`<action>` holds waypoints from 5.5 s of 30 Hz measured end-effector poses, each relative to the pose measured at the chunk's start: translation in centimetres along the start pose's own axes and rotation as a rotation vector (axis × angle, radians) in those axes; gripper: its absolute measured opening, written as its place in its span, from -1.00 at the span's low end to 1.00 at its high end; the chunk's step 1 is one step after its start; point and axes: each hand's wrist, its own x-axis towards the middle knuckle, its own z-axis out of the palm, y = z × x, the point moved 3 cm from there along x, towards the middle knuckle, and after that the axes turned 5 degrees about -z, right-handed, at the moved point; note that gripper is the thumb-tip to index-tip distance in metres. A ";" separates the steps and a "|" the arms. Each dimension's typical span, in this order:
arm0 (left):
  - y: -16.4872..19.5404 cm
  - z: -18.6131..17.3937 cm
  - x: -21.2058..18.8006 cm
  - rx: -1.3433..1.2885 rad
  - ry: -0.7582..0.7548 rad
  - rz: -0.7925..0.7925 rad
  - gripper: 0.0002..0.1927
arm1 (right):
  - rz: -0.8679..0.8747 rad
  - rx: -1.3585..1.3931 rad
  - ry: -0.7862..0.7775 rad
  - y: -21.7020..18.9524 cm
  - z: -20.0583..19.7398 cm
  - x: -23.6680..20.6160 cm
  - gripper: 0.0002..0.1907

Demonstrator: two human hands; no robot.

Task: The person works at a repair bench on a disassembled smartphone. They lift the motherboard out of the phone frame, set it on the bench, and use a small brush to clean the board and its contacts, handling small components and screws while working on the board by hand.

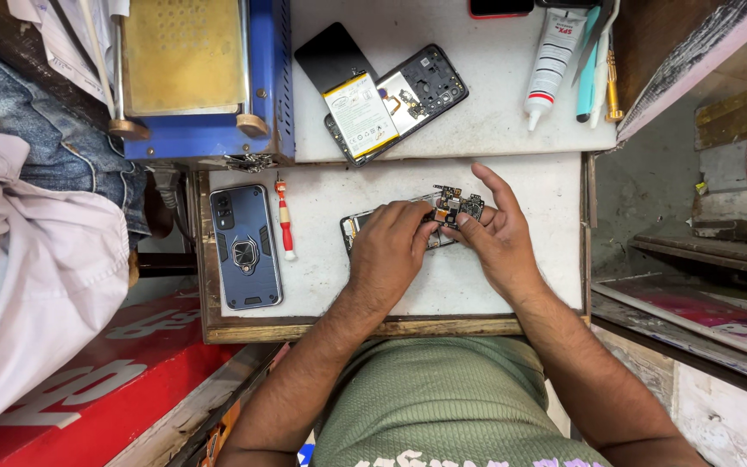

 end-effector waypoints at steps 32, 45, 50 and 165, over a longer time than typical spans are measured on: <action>-0.4 1.2 0.4 -0.020 0.003 0.049 -0.84 | -0.101 -0.023 0.038 0.0 -0.1 -0.4 -0.34; -2.3 -0.3 1.5 -0.198 -0.224 -0.262 -0.84 | -0.213 -0.238 0.205 -0.9 -1.0 -0.6 -0.45; -2.4 -0.8 1.7 -0.078 -0.228 -0.140 -0.84 | -0.171 -0.312 0.253 -1.8 -1.9 -0.6 -0.54; -2.1 -3.4 -3.7 0.411 -0.298 -0.346 -0.33 | -0.357 -1.364 0.045 -5.9 -4.1 -1.7 -0.51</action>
